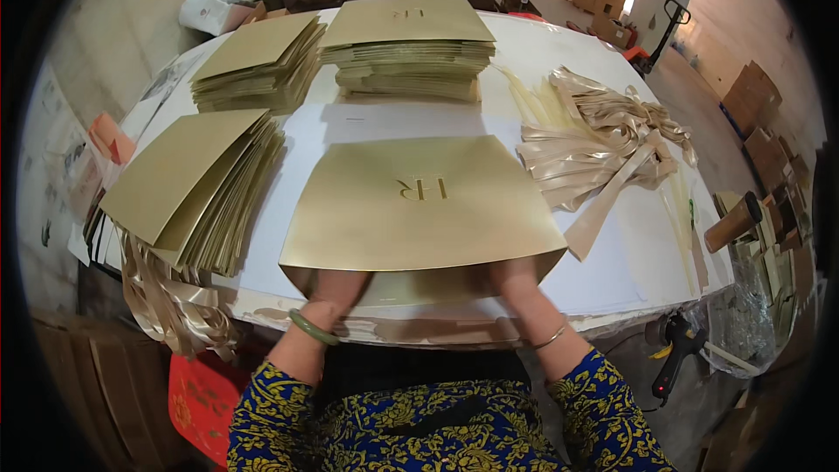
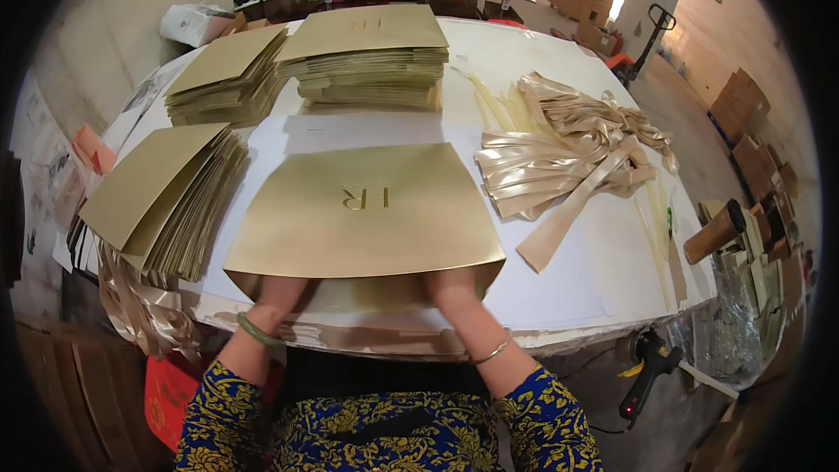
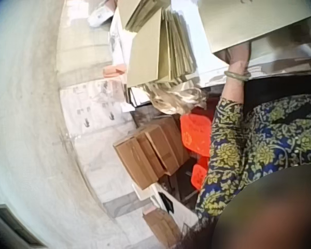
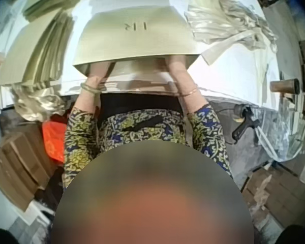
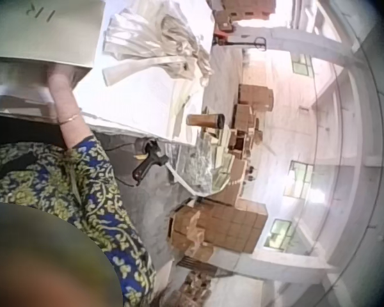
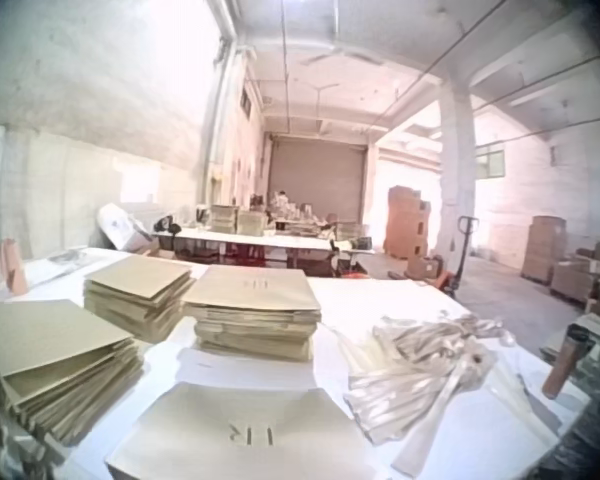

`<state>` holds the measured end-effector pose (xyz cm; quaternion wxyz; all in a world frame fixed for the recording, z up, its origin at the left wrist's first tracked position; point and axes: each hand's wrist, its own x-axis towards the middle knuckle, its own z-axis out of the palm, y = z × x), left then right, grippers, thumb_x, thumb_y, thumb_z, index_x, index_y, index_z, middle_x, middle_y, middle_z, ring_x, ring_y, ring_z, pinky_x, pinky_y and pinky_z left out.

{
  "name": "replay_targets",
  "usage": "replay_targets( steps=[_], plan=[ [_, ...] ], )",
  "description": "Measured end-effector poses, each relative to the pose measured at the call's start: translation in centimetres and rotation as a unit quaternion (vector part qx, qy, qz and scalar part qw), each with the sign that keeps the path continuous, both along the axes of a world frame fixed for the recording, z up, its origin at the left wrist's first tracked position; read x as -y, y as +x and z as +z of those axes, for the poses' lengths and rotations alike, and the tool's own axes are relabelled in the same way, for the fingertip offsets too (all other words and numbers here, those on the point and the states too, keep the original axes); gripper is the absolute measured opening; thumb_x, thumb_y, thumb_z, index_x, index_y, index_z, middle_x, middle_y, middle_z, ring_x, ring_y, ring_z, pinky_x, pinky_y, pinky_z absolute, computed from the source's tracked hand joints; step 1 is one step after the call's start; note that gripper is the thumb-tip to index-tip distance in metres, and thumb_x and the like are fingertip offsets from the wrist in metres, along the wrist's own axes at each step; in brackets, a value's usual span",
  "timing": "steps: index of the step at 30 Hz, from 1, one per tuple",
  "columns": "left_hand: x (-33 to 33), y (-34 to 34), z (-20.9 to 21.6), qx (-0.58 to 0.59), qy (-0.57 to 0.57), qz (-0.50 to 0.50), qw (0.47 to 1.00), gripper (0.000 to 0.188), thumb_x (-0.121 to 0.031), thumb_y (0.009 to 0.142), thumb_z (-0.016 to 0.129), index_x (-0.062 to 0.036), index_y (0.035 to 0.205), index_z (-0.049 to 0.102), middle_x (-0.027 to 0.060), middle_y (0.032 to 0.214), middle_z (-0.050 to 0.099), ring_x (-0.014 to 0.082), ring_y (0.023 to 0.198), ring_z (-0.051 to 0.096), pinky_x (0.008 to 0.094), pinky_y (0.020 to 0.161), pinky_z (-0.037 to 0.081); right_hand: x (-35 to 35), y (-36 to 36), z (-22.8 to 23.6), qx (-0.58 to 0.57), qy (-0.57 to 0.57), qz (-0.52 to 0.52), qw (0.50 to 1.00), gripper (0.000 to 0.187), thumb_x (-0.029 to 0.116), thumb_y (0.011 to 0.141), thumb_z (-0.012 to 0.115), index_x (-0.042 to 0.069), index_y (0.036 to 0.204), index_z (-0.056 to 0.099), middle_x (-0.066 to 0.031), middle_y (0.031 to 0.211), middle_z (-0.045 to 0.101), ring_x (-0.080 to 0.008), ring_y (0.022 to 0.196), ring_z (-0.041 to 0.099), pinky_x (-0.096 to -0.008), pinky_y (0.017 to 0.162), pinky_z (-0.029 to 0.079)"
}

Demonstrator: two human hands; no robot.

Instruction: Attaching ribbon handles to gift bags using a hot glue gun.

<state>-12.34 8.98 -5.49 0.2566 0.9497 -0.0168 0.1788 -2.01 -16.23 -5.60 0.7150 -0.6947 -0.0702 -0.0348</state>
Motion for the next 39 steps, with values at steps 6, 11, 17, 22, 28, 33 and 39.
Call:
replay_targets(
  steps=[6,11,17,22,28,33,39],
  plan=[
    [-4.1,-1.4,-1.5,-0.006,-0.173,0.064,0.983,0.034,-0.02,0.099,0.053,0.0011,0.124,0.059,0.0192,0.123,0.062,0.0346,0.117,0.057,0.0419,0.1,0.045,3.5,1.6,2.9,-0.146,0.172,-0.005,0.974,0.033,0.02,0.1,0.056,0.003,0.128,0.053,-0.0048,0.114,0.062,-0.0137,0.102,0.059,-0.0292,0.087,0.05],
    [-4.8,-0.4,-2.6,-0.006,-0.305,0.041,0.951,0.036,-0.021,0.099,0.052,0.0011,0.127,0.057,0.0182,0.127,0.06,0.0327,0.12,0.056,0.0412,0.102,0.044,4.4,1.9,2.5,-0.114,0.158,0.035,0.98,0.041,0.03,0.101,0.056,0.004,0.132,0.053,-0.0067,0.123,0.061,-0.0179,0.111,0.059,-0.0329,0.095,0.049],
    [-1.3,0.5,2.3,-0.171,0.075,0.013,0.982,0.044,-0.031,0.101,0.051,-0.0002,0.133,0.053,0.0238,0.134,0.055,0.0375,0.125,0.052,0.0428,0.103,0.043,3.9,0.5,2.3,0.229,-0.496,0.105,0.831,0.033,0.01,0.094,0.062,-0.004,0.124,0.058,-0.0158,0.116,0.065,-0.0222,0.103,0.061,-0.0349,0.091,0.049],
    [1.3,-0.4,6.1,-0.182,-0.077,-0.053,0.979,0.049,-0.037,0.1,0.054,-0.0031,0.135,0.054,0.0227,0.131,0.057,0.0371,0.124,0.053,0.0427,0.103,0.043,2.6,-0.5,3.9,0.126,-0.331,0.246,0.902,0.032,0.011,0.092,0.064,-0.001,0.122,0.06,-0.0183,0.104,0.065,-0.0289,0.095,0.062,-0.0348,0.084,0.05],
    [-0.5,0.6,6.4,-0.298,-0.33,-0.128,0.886,0.057,-0.029,0.089,0.074,-0.003,0.136,0.054,0.0118,0.128,0.061,0.0229,0.12,0.055,0.0349,0.102,0.045,2.3,0.2,2.5,-0.029,-0.235,0.229,0.944,0.037,0.011,0.091,0.07,0.0,0.124,0.059,-0.0093,0.117,0.064,-0.0173,0.103,0.059,-0.0318,0.089,0.05],
    [-0.3,1.6,5.1,-0.284,-0.138,-0.12,0.941,0.066,-0.009,0.072,0.086,-0.0042,0.131,0.056,0.008,0.124,0.059,0.0172,0.114,0.054,0.032,0.091,0.051,1.8,-0.8,2.2,0.073,-0.262,0.276,0.922,0.045,0.009,0.085,0.073,0.001,0.126,0.056,-0.0142,0.123,0.062,-0.0252,0.109,0.06,-0.0343,0.091,0.052],
    [-0.3,3.7,5.3,-0.304,-0.185,-0.019,0.934,0.036,-0.02,0.075,0.079,-0.0018,0.099,0.06,0.0027,0.084,0.057,0.0147,0.078,0.053,0.0297,0.071,0.047,6.6,-5.2,6.2,0.264,-0.281,0.263,0.884,0.035,0.001,0.077,0.067,0.002,0.111,0.067,-0.0152,0.102,0.07,-0.0324,0.089,0.066,-0.04,0.08,0.053]
  ],
)
